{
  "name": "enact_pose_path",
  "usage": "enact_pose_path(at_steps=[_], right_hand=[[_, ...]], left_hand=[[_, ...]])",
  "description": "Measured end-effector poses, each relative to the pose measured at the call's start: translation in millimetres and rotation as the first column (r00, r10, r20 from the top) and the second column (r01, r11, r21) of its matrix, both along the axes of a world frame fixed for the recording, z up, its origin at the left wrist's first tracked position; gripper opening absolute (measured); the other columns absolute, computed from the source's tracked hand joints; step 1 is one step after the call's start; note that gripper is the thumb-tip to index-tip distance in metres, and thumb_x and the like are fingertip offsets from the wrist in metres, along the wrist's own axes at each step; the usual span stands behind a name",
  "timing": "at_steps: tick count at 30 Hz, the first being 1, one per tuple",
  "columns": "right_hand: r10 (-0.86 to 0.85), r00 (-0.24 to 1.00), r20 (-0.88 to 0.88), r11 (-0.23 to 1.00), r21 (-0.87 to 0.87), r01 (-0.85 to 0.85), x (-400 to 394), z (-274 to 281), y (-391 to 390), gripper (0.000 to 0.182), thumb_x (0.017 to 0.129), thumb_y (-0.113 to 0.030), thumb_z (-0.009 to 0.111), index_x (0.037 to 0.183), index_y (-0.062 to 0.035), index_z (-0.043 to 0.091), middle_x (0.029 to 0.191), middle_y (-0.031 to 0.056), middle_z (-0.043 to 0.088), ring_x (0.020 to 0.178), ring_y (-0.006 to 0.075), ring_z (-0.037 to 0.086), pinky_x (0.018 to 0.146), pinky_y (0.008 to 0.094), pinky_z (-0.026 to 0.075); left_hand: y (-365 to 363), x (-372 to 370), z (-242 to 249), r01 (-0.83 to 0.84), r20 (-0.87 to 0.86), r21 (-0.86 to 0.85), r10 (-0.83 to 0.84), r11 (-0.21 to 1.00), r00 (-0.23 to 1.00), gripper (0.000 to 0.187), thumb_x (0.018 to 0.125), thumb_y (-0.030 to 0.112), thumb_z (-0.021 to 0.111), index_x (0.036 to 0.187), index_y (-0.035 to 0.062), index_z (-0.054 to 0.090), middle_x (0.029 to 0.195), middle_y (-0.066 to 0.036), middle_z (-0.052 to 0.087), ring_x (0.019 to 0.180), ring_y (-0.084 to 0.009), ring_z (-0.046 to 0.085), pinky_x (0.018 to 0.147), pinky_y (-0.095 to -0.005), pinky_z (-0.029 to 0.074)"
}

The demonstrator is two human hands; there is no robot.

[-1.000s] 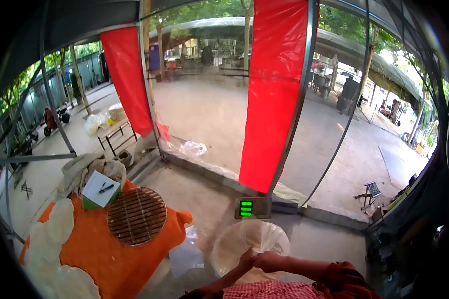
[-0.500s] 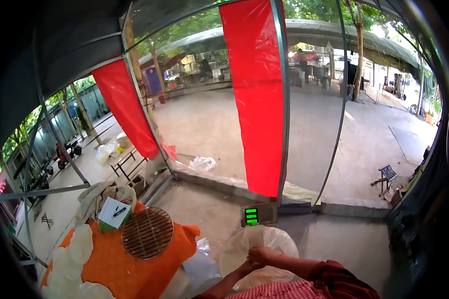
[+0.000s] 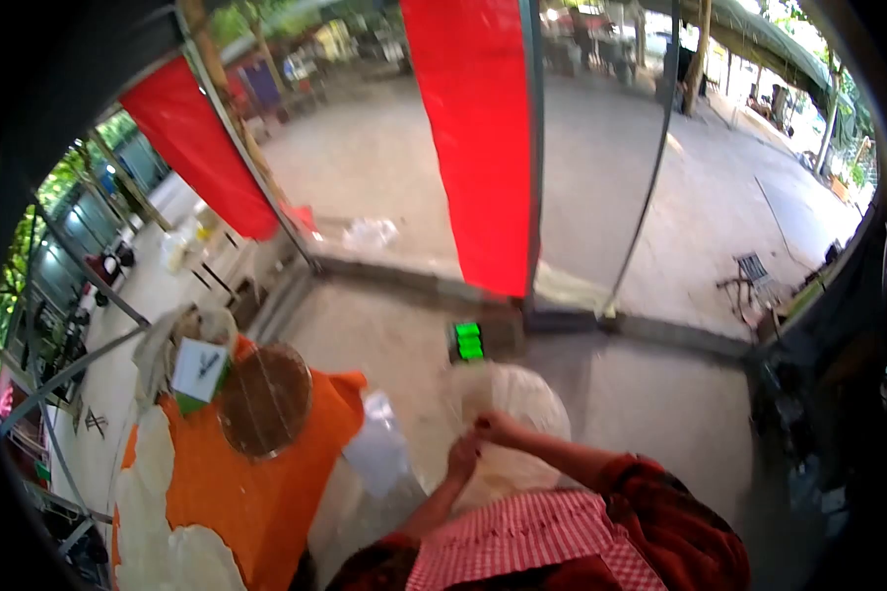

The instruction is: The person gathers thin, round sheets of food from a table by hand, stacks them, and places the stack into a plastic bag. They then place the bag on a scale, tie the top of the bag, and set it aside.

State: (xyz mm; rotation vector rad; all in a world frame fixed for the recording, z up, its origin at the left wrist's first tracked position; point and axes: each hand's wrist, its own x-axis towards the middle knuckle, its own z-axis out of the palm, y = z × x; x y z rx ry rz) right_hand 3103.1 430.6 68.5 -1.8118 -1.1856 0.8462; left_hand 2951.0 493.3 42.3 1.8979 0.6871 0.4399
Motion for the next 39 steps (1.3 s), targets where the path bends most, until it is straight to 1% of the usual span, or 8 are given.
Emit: enact_pose_path(at_steps=[2, 7, 14, 20, 24, 27, 33, 39], right_hand=[[-0.053, 0.998, 0.022, 0.996, 0.075, 0.051, 2, 21, -4, 0.019, 0.076, -0.019, 0.067, 0.086, -0.0036, 0.066, 0.077, 0.0134, 0.067, 0.071, 0.0205, 0.061, 0.068, 0.0367, 0.050], [-0.327, 0.840, -0.433, 0.923, 0.044, 0.382, -8, 55, -22, 0.007, 0.077, -0.007, 0.066, 0.079, -0.0003, 0.063, 0.070, 0.0112, 0.063, 0.063, 0.0158, 0.061, 0.055, 0.0311, 0.049], [0.017, 0.924, 0.381, 0.877, 0.438, -0.197, -48, 92, -40, 0.007, 0.074, 0.000, 0.059, 0.082, -0.0018, 0.060, 0.088, 0.0097, 0.058, 0.078, 0.0298, 0.059, 0.066, 0.0383, 0.051], [0.183, 0.858, 0.480, 0.870, 0.327, -0.368, -40, 75, -58, 0.017, 0.075, 0.003, 0.053, 0.086, -0.0030, 0.064, 0.089, 0.0110, 0.061, 0.081, 0.0313, 0.061, 0.069, 0.0385, 0.051], [0.015, 0.987, 0.159, 0.944, 0.324, -0.066, -24, 80, -54, 0.021, 0.069, 0.012, 0.052, 0.081, -0.0024, 0.062, 0.086, 0.0140, 0.062, 0.081, 0.0330, 0.061, 0.072, 0.0378, 0.051], [-0.095, 0.956, 0.276, 0.945, 0.326, 0.000, -3, 87, -22, 0.020, 0.071, 0.009, 0.052, 0.081, -0.0042, 0.063, 0.083, 0.0141, 0.063, 0.082, 0.0356, 0.061, 0.071, 0.0392, 0.050], [0.684, 0.727, -0.063, 0.671, -0.336, -0.661, 21, 21, 34, 0.020, 0.079, -0.004, 0.057, 0.096, -0.0047, 0.067, 0.095, 0.0128, 0.067, 0.083, 0.0261, 0.060, 0.080, 0.0370, 0.047], [0.590, 0.669, -0.452, 0.638, -0.246, -0.730, 30, 37, 34, 0.025, 0.081, -0.010, 0.061, 0.104, -0.0029, 0.068, 0.095, 0.0052, 0.069, 0.089, 0.0169, 0.058, 0.083, 0.0315, 0.046]], left_hand=[[10, -1, -20, 0.040, -0.031, 0.173, -0.035, 0.984, 0.999, 0.043, 0.100, 0.036, 0.032, 0.080, 0.0106, 0.060, 0.064, -0.013, 0.060, 0.059, -0.0244, 0.062, 0.058, -0.0389, 0.050], [21, 2, 48, 0.011, 0.026, -0.531, 0.003, 0.847, 1.000, 0.041, 0.098, 0.030, 0.037, 0.077, 0.0009, 0.057, 0.064, -0.011, 0.062, 0.055, -0.0205, 0.061, 0.054, -0.0326, 0.050], [47, 6, 76, 0.192, 0.004, -0.795, -0.311, 0.576, 0.950, 0.026, 0.092, 0.026, 0.047, 0.090, 0.0035, 0.060, 0.086, -0.005, 0.062, 0.081, -0.0154, 0.059, 0.073, -0.0302, 0.047], [32, -5, 99, 0.203, 0.075, -0.731, -0.218, 0.651, 0.973, 0.013, 0.087, 0.004, 0.055, 0.099, 0.0013, 0.059, 0.092, -0.004, 0.060, 0.088, -0.0142, 0.059, 0.080, -0.0280, 0.048], [20, -12, 73, 0.181, 0.100, -0.518, -0.151, 0.836, 0.983, 0.014, 0.083, 0.000, 0.058, 0.097, 0.0010, 0.056, 0.092, -0.007, 0.061, 0.089, -0.0180, 0.061, 0.078, -0.0301, 0.050], [6, -17, 78, 0.210, 0.071, 0.152, -0.223, 0.966, 0.972, 0.021, 0.075, -0.005, 0.056, 0.096, 0.0015, 0.055, 0.092, -0.011, 0.061, 0.085, -0.0304, 0.060, 0.076, -0.0345, 0.049], [-8, -12, 84, 0.134, 0.182, 0.563, -0.280, 0.816, 0.943, 0.015, 0.071, -0.003, 0.059, 0.082, 0.0031, 0.051, 0.087, -0.013, 0.056, 0.083, -0.0342, 0.054, 0.072, -0.0417, 0.046], [-13, -13, 75, 0.037, 0.224, 0.617, -0.221, 0.786, 0.949, 0.025, 0.067, -0.005, 0.066, 0.086, 0.0049, 0.055, 0.097, -0.011, 0.054, 0.095, -0.0333, 0.054, 0.082, -0.0442, 0.046]])
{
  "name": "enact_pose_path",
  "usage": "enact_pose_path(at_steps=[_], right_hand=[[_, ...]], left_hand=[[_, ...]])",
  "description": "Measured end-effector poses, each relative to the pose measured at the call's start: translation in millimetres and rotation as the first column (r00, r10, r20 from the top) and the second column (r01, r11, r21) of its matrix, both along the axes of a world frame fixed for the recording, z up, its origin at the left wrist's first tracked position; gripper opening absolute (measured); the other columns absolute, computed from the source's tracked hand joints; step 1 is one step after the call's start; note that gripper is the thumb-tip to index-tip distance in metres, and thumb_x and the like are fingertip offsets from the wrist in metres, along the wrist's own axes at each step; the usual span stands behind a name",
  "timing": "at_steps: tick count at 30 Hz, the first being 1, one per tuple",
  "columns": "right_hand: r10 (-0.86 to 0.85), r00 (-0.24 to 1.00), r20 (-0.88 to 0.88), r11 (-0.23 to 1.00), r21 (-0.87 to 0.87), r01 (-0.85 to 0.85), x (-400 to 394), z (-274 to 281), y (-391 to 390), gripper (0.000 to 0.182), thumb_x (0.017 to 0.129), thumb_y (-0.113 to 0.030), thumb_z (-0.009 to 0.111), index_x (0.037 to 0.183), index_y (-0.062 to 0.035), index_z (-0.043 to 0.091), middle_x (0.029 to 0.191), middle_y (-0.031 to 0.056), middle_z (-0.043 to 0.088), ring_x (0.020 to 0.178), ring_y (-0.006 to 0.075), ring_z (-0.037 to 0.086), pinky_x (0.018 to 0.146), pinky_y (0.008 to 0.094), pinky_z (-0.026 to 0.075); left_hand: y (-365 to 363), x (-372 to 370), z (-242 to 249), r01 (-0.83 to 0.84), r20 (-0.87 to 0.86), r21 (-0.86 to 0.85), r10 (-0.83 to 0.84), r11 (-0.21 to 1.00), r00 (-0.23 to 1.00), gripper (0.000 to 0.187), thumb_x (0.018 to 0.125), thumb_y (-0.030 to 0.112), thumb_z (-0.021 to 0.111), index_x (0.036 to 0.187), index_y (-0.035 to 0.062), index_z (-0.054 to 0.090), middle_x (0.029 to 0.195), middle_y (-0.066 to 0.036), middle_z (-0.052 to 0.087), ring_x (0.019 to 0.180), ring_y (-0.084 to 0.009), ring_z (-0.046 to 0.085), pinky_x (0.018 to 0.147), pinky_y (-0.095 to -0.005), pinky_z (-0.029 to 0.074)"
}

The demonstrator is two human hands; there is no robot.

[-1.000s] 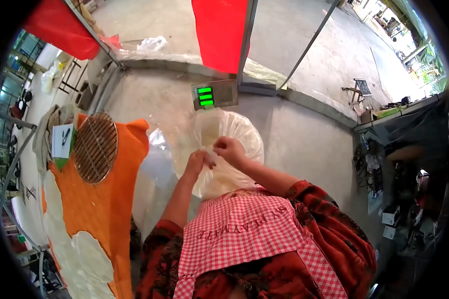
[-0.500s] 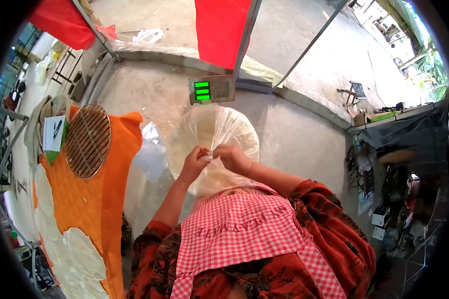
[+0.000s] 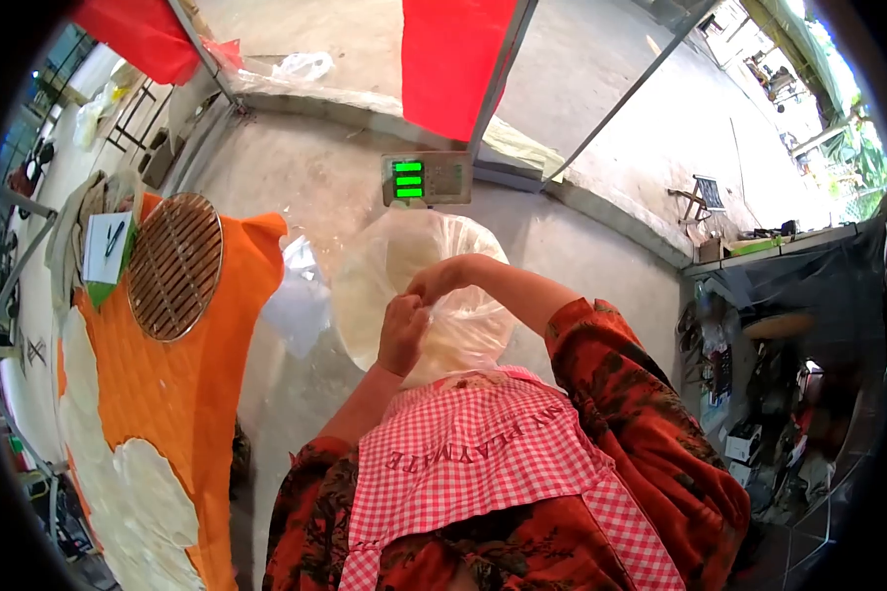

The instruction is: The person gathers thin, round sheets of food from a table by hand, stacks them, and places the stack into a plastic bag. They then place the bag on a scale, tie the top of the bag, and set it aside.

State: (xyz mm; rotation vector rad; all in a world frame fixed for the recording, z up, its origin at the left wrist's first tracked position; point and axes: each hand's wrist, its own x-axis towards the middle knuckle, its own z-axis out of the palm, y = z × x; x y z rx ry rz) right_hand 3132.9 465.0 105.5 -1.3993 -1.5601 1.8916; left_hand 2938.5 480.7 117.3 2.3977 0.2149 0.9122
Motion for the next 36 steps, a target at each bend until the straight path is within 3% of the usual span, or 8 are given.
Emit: enact_pose_path(at_steps=[7, 12, 18, 23, 26, 30, 32, 36], right_hand=[[-0.239, 0.872, 0.426, 0.898, 0.438, 0.032, -13, 27, -14, 0.019, 0.072, -0.005, 0.057, 0.089, -0.0059, 0.066, 0.093, 0.0095, 0.066, 0.084, 0.0287, 0.062, 0.071, 0.0368, 0.049], [-0.666, 0.672, 0.325, 0.564, 0.809, 0.167, -5, -6, -28, 0.003, 0.066, -0.003, 0.056, 0.067, -0.0057, 0.056, 0.074, 0.0119, 0.058, 0.075, 0.0340, 0.059, 0.064, 0.0425, 0.048], [-0.788, 0.398, 0.470, 0.604, 0.717, 0.348, 6, -59, -41, 0.004, 0.070, -0.002, 0.055, 0.071, -0.0045, 0.058, 0.081, 0.0141, 0.062, 0.077, 0.0348, 0.060, 0.066, 0.0411, 0.049], [-0.797, 0.569, 0.201, 0.519, 0.709, 0.477, -4, 9, -52, 0.006, 0.073, -0.003, 0.059, 0.078, -0.0050, 0.056, 0.083, 0.0117, 0.061, 0.082, 0.0328, 0.060, 0.071, 0.0402, 0.048], [-0.662, 0.746, 0.068, 0.568, 0.694, 0.441, -24, 20, -61, 0.014, 0.074, -0.005, 0.065, 0.083, -0.0069, 0.055, 0.090, 0.0089, 0.062, 0.091, 0.0304, 0.058, 0.076, 0.0381, 0.049], [-0.744, 0.600, -0.294, 0.652, -0.125, 0.748, -43, 14, -55, 0.015, 0.086, -0.013, 0.064, 0.085, -0.0036, 0.053, 0.091, 0.0035, 0.060, 0.083, 0.0121, 0.058, 0.069, 0.0271, 0.049], [-0.776, 0.575, -0.260, 0.614, -0.101, 0.783, -40, 17, -47, 0.017, 0.085, -0.014, 0.065, 0.083, -0.0037, 0.052, 0.083, 0.0031, 0.059, 0.073, 0.0109, 0.057, 0.062, 0.0254, 0.048], [-0.736, 0.642, -0.214, 0.641, 0.083, 0.763, -43, 14, -42, 0.021, 0.084, -0.017, 0.068, 0.080, -0.0037, 0.052, 0.072, 0.0022, 0.057, 0.059, 0.0095, 0.055, 0.053, 0.0235, 0.046]], left_hand=[[6, -13, 27, -0.209, -0.080, 0.182, 0.227, 0.961, 0.971, 0.016, 0.068, 0.006, 0.070, 0.075, 0.0075, 0.056, 0.085, -0.007, 0.051, 0.087, -0.0279, 0.050, 0.087, -0.0449, 0.037], [-5, -23, 2, -0.113, -0.217, 0.128, 0.139, 0.985, 0.966, 0.011, 0.068, 0.007, 0.063, 0.070, 0.0085, 0.053, 0.075, -0.007, 0.051, 0.079, -0.0271, 0.051, 0.077, -0.0416, 0.037], [-31, -49, -61, -0.227, -0.301, -0.144, 0.175, 0.963, 0.937, 0.012, 0.070, 0.008, 0.062, 0.066, 0.0061, 0.051, 0.069, -0.010, 0.053, 0.071, -0.0298, 0.053, 0.065, -0.0422, 0.040], [-4, -41, -20, -0.442, -0.391, -0.696, 0.217, 0.566, 0.894, 0.025, 0.078, 0.013, 0.065, 0.064, -0.0013, 0.050, 0.058, -0.012, 0.046, 0.055, -0.0216, 0.045, 0.053, -0.0377, 0.038], [26, -14, -12, -0.316, -0.315, -0.727, 0.113, 0.609, 0.942, 0.024, 0.083, 0.012, 0.065, 0.067, -0.0022, 0.053, 0.058, -0.008, 0.048, 0.054, -0.0151, 0.040, 0.052, -0.0317, 0.037], [29, 18, -5, -0.245, -0.220, -0.738, 0.118, 0.629, 0.968, 0.019, 0.087, 0.012, 0.060, 0.071, 0.0034, 0.053, 0.062, 0.002, 0.047, 0.056, -0.0072, 0.041, 0.052, -0.0253, 0.036], [27, 20, -8, -0.232, -0.194, -0.779, 0.128, 0.583, 0.973, 0.013, 0.089, 0.012, 0.057, 0.078, 0.0049, 0.056, 0.064, 0.001, 0.051, 0.057, -0.0068, 0.045, 0.053, -0.0240, 0.039], [14, 3, 7, -0.070, -0.059, -0.992, -0.099, -0.109, 0.993, 0.014, 0.089, 0.006, 0.049, 0.100, 0.0058, 0.056, 0.083, -0.004, 0.058, 0.066, -0.0106, 0.054, 0.060, -0.0254, 0.047]])
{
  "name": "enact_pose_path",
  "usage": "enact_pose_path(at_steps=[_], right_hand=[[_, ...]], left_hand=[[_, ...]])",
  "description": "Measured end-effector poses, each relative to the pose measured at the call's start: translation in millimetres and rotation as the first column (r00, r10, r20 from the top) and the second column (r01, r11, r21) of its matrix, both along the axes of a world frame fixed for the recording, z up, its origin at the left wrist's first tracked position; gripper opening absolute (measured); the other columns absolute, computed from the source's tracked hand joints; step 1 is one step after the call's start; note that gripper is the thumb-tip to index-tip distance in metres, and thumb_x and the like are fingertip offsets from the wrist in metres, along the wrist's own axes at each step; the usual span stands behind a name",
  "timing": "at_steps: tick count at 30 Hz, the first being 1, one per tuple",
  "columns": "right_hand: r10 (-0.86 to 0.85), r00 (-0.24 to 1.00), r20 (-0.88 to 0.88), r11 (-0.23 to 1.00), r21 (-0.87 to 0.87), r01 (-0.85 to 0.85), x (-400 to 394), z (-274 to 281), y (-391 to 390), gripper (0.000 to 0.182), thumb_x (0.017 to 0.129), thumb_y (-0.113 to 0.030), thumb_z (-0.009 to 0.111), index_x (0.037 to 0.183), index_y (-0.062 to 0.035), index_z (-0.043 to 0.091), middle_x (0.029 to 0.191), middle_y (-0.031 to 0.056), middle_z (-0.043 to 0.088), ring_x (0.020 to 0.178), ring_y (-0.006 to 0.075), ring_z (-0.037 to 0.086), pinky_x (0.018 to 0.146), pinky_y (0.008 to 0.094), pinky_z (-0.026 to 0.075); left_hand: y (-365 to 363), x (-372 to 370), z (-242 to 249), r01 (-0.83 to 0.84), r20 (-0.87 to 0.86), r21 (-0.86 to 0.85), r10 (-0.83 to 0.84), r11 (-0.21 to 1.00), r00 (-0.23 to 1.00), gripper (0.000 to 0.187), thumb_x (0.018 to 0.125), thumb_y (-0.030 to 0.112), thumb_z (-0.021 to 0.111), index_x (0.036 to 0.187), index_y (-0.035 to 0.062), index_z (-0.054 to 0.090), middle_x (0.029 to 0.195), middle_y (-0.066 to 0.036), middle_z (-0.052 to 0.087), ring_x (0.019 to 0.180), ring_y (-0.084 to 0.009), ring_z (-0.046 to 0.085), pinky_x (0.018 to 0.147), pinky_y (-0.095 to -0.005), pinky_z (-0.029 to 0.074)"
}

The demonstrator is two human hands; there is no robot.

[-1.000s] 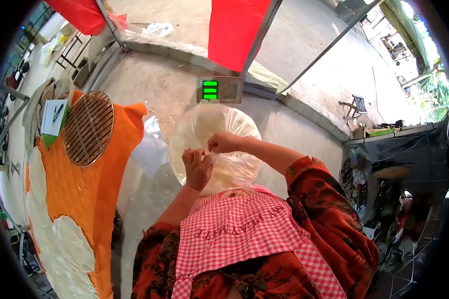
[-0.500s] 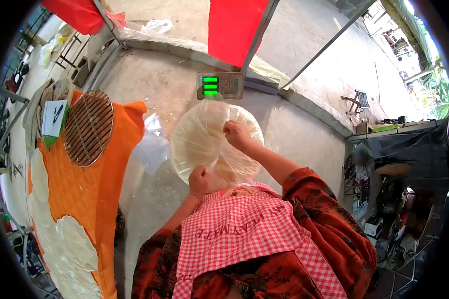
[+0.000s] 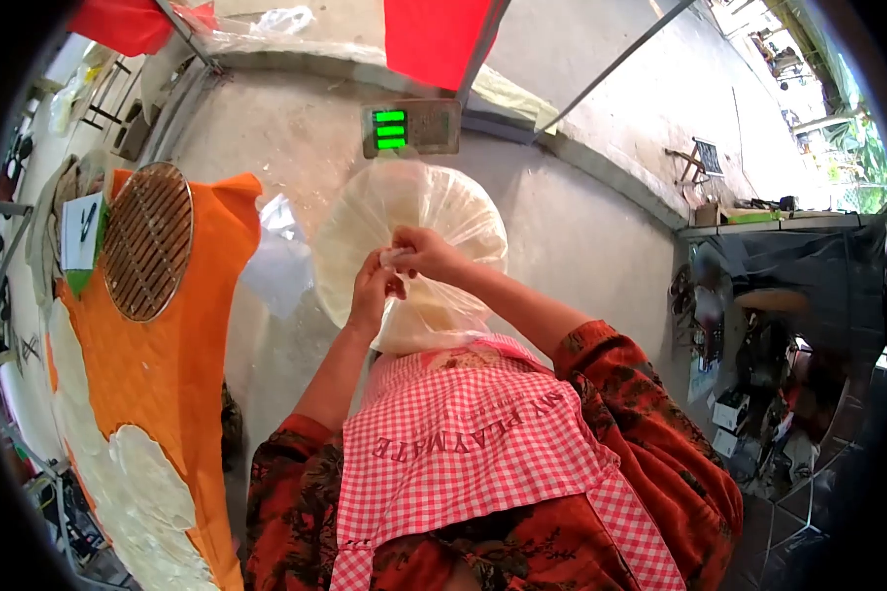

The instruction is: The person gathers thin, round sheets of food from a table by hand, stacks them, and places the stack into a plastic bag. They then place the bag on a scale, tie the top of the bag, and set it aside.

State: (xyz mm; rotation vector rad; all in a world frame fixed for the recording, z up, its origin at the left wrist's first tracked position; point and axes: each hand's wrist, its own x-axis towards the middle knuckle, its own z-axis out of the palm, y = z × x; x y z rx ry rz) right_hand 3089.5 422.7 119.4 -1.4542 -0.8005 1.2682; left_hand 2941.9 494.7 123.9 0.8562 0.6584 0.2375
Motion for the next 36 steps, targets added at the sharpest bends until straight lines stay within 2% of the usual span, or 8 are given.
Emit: enact_pose_path(at_steps=[4, 7, 9, 11, 17, 21, 28, 36], right_hand=[[0.019, 0.988, 0.152, 0.999, -0.049, -0.011, 2, 5, 4, 0.023, 0.082, -0.018, 0.070, 0.080, -0.0028, 0.052, 0.072, 0.0037, 0.055, 0.066, 0.0114, 0.056, 0.058, 0.0264, 0.047], [0.061, 0.933, 0.353, 0.997, -0.062, -0.042, -2, 22, 5, 0.020, 0.079, -0.013, 0.070, 0.084, -0.0020, 0.054, 0.070, 0.0087, 0.055, 0.073, 0.0194, 0.059, 0.065, 0.0324, 0.048], [-0.225, 0.678, 0.700, 0.945, 0.325, -0.022, -2, 18, 3, 0.017, 0.077, -0.010, 0.067, 0.087, -0.0026, 0.056, 0.074, 0.0115, 0.058, 0.070, 0.0254, 0.061, 0.064, 0.0350, 0.050], [-0.427, 0.539, 0.726, 0.864, 0.504, 0.006, -1, 31, -4, 0.019, 0.076, -0.005, 0.063, 0.094, -0.0044, 0.059, 0.085, 0.0138, 0.062, 0.073, 0.0345, 0.060, 0.065, 0.0392, 0.050], [0.243, 0.700, 0.672, 0.957, -0.047, -0.287, -28, 2, -73, 0.019, 0.076, 0.002, 0.057, 0.094, -0.0014, 0.062, 0.098, 0.0143, 0.060, 0.085, 0.0328, 0.061, 0.073, 0.0406, 0.051], [0.217, 0.470, 0.855, 0.895, 0.018, -0.446, -39, -29, -62, 0.028, 0.070, 0.000, 0.055, 0.098, 0.0025, 0.060, 0.106, 0.0162, 0.054, 0.100, 0.0334, 0.053, 0.082, 0.0402, 0.049], [0.151, 0.234, 0.961, 0.833, 0.004, -0.553, -27, -40, -63, 0.021, 0.078, -0.011, 0.055, 0.095, 0.0000, 0.060, 0.103, 0.0142, 0.055, 0.100, 0.0288, 0.053, 0.088, 0.0365, 0.046], [0.492, -0.001, 0.871, 0.512, -0.290, -0.808, -23, -23, -50, 0.025, 0.076, -0.018, 0.056, 0.096, -0.0052, 0.065, 0.114, 0.0093, 0.059, 0.114, 0.0272, 0.052, 0.105, 0.0389, 0.036]], left_hand=[[-12, 1, -25, 0.083, 0.001, 0.193, -0.085, 0.978, 0.996, 0.028, 0.085, 0.002, 0.050, 0.113, 0.0022, 0.053, 0.095, -0.005, 0.057, 0.073, -0.0106, 0.055, 0.060, -0.0239, 0.047], [-3, 8, -38, 0.216, -0.202, 0.407, -0.143, 0.888, 0.969, 0.013, 0.085, 0.009, 0.058, 0.091, -0.0024, 0.060, 0.074, -0.005, 0.058, 0.061, -0.0111, 0.056, 0.053, -0.0268, 0.045], [1, 12, -52, 0.226, -0.247, 0.474, -0.118, 0.851, 0.962, 0.020, 0.087, 0.012, 0.057, 0.075, -0.0035, 0.061, 0.056, -0.004, 0.055, 0.047, -0.0127, 0.053, 0.044, -0.0290, 0.043], [5, 17, -53, 0.214, -0.262, 0.403, -0.112, 0.890, 0.958, 0.021, 0.087, 0.013, 0.057, 0.076, -0.0042, 0.061, 0.057, -0.005, 0.056, 0.045, -0.0125, 0.052, 0.043, -0.0286, 0.043], [6, 23, -14, 0.312, -0.384, 0.361, -0.165, 0.879, 0.909, 0.022, 0.087, 0.012, 0.058, 0.103, 0.0000, 0.067, 0.071, -0.009, 0.065, 0.051, -0.0181, 0.059, 0.049, -0.0307, 0.047], [-4, 27, -28, 0.233, -0.293, 0.719, -0.020, 0.655, 0.956, 0.022, 0.088, 0.013, 0.058, 0.102, -0.0021, 0.065, 0.073, -0.014, 0.066, 0.059, -0.0208, 0.060, 0.058, -0.0332, 0.048], [-6, 29, -16, 0.332, -0.407, 0.694, -0.032, 0.639, 0.913, 0.020, 0.087, 0.013, 0.058, 0.102, 0.0033, 0.067, 0.084, -0.019, 0.066, 0.076, -0.0328, 0.063, 0.068, -0.0386, 0.048], [-15, 33, -13, 0.243, -0.373, 0.772, 0.110, 0.587, 0.921, 0.014, 0.082, 0.014, 0.058, 0.082, 0.0007, 0.062, 0.083, -0.021, 0.063, 0.082, -0.0416, 0.059, 0.071, -0.0489, 0.046]])
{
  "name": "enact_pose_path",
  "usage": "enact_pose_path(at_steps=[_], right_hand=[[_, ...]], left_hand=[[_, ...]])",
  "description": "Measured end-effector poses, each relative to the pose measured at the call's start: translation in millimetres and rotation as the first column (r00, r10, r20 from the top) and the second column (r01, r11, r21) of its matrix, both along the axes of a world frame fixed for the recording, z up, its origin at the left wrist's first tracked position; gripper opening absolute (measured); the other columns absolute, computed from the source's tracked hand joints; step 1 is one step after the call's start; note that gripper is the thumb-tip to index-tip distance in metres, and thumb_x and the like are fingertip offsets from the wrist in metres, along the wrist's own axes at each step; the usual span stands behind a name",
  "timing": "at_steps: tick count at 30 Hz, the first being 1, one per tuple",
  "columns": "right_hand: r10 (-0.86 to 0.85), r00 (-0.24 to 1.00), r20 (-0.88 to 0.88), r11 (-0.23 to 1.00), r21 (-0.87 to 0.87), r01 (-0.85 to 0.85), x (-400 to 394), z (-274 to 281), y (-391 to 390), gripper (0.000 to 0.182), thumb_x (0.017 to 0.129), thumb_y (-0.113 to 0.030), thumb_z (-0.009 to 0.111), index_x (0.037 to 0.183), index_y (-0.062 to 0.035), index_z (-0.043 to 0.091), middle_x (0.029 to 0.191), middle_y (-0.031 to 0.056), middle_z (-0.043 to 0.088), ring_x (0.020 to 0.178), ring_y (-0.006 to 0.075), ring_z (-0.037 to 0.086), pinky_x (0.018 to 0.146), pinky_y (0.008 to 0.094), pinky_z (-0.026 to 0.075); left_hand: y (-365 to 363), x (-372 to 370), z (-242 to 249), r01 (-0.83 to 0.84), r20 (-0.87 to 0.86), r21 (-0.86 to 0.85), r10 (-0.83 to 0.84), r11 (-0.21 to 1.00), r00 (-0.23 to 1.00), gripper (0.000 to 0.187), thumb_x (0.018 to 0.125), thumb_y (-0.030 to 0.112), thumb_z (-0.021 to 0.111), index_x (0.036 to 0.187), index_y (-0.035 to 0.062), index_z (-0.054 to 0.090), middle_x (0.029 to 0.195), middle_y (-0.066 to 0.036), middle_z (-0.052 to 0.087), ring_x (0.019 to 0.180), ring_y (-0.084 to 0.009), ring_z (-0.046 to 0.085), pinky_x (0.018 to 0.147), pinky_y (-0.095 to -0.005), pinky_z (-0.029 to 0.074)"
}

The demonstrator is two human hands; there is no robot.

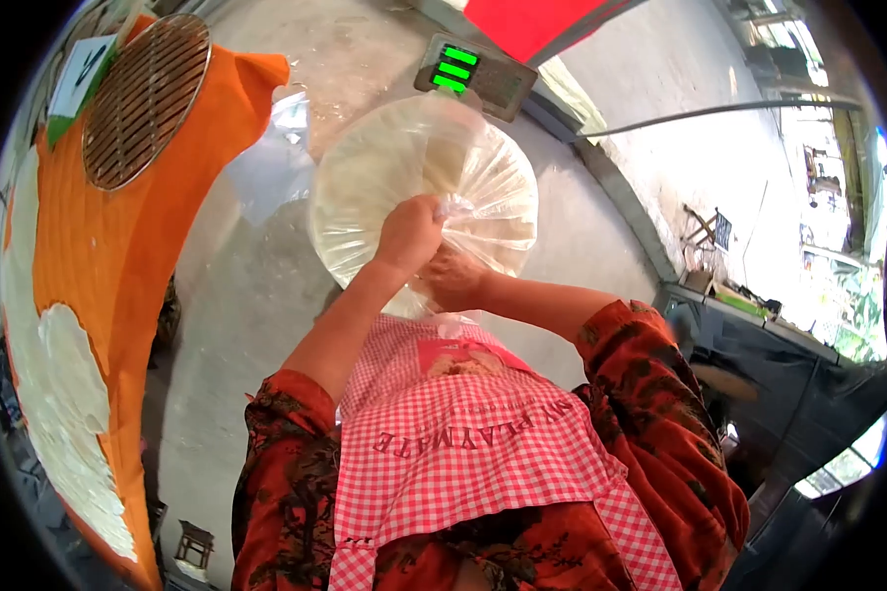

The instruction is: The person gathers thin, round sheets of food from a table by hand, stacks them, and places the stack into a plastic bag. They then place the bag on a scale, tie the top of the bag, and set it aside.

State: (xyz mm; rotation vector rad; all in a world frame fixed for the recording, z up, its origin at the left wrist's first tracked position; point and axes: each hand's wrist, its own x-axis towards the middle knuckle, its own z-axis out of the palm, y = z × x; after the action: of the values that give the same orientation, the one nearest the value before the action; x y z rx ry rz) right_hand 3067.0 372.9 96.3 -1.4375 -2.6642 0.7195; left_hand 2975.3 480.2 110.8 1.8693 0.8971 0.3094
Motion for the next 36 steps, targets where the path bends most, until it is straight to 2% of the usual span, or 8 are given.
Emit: enact_pose_path(at_steps=[5, 11, 13, 16, 22, 29, 32, 36], right_hand=[[0.097, 0.993, -0.074, 0.987, 0.139, -0.086, -11, -81, -7, 0.027, 0.080, -0.010, 0.053, 0.104, -0.0048, 0.065, 0.117, 0.0089, 0.060, 0.115, 0.0233, 0.053, 0.108, 0.0380, 0.034], [-0.556, 0.708, -0.436, 0.773, -0.584, 0.247, -17, -92, -20, 0.034, 0.080, -0.005, 0.057, 0.114, -0.0081, 0.059, 0.120, 0.0071, 0.058, 0.115, 0.0234, 0.052, 0.101, 0.0371, 0.040], [0.002, 0.966, -0.260, 0.999, -0.031, -0.011, -7, -93, -9, 0.032, 0.074, -0.006, 0.058, 0.105, -0.0076, 0.062, 0.113, 0.0078, 0.062, 0.109, 0.0234, 0.056, 0.098, 0.0404, 0.041], [0.100, 0.992, -0.083, 0.990, -0.095, -0.108, -9, -70, 3, 0.032, 0.069, -0.008, 0.058, 0.100, -0.0079, 0.064, 0.111, 0.0106, 0.062, 0.109, 0.0256, 0.056, 0.100, 0.0420, 0.039], [-0.117, 0.986, -0.117, 0.945, 0.292, 0.147, -19, -85, -12, 0.025, 0.072, -0.012, 0.056, 0.094, -0.0067, 0.067, 0.112, 0.0117, 0.061, 0.115, 0.0293, 0.052, 0.105, 0.0428, 0.035], [-0.202, 0.956, -0.215, 0.953, 0.184, 0.242, -35, -160, -30, 0.018, 0.079, -0.018, 0.053, 0.076, -0.0087, 0.068, 0.094, 0.0111, 0.063, 0.096, 0.0269, 0.057, 0.092, 0.0409, 0.042], [-0.505, 0.799, -0.327, 0.853, -0.330, 0.404, -42, -203, -47, 0.026, 0.084, -0.017, 0.052, 0.108, -0.0089, 0.058, 0.116, 0.0122, 0.055, 0.114, 0.0279, 0.047, 0.100, 0.0408, 0.036], [-0.479, 0.795, -0.372, 0.878, -0.231, 0.420, -40, -116, -15, 0.045, 0.088, -0.018, 0.050, 0.133, -0.0086, 0.046, 0.136, 0.0136, 0.045, 0.129, 0.0282, 0.037, 0.107, 0.0398, 0.030]], left_hand=[[-7, 1, -11, -0.082, 0.038, 0.032, 0.080, 0.996, 0.996, 0.011, 0.081, 0.013, 0.056, 0.082, 0.0030, 0.061, 0.083, -0.019, 0.063, 0.082, -0.0401, 0.059, 0.073, -0.0481, 0.047], [-10, 12, 0, -0.121, 0.037, 0.074, 0.118, 0.990, 0.992, 0.011, 0.080, 0.010, 0.059, 0.084, -0.0005, 0.060, 0.084, -0.022, 0.063, 0.082, -0.0409, 0.059, 0.072, -0.0454, 0.047], [-10, 8, -1, -0.142, 0.107, 0.094, 0.131, 0.985, 0.985, 0.008, 0.081, 0.009, 0.055, 0.080, 0.0018, 0.058, 0.084, -0.019, 0.063, 0.083, -0.0395, 0.059, 0.074, -0.0476, 0.047], [-6, 2, 9, -0.061, 0.034, 0.029, 0.060, 0.998, 0.998, 0.009, 0.081, 0.009, 0.054, 0.083, 0.0015, 0.059, 0.084, -0.020, 0.062, 0.083, -0.0403, 0.059, 0.074, -0.0478, 0.047], [-4, 3, 7, -0.034, 0.044, 0.023, 0.033, 0.999, 0.998, 0.013, 0.081, 0.009, 0.054, 0.089, 0.0012, 0.062, 0.085, -0.021, 0.063, 0.084, -0.0411, 0.059, 0.073, -0.0472, 0.047], [3, 3, -1, 0.039, 0.117, -0.016, -0.037, 0.999, 0.992, 0.014, 0.083, 0.008, 0.061, 0.093, -0.0008, 0.065, 0.078, -0.018, 0.065, 0.066, -0.0299, 0.061, 0.061, -0.0362, 0.047], [7, 5, 0, 0.081, 0.129, -0.109, -0.067, 0.991, 0.989, 0.013, 0.084, 0.008, 0.061, 0.093, -0.0002, 0.066, 0.076, -0.015, 0.065, 0.063, -0.0233, 0.060, 0.060, -0.0336, 0.047], [11, 0, 0, 0.106, 0.125, -0.110, -0.092, 0.988, 0.988, 0.012, 0.084, 0.006, 0.061, 0.093, 0.0004, 0.067, 0.074, -0.013, 0.064, 0.062, -0.0213, 0.058, 0.060, -0.0326, 0.046]])
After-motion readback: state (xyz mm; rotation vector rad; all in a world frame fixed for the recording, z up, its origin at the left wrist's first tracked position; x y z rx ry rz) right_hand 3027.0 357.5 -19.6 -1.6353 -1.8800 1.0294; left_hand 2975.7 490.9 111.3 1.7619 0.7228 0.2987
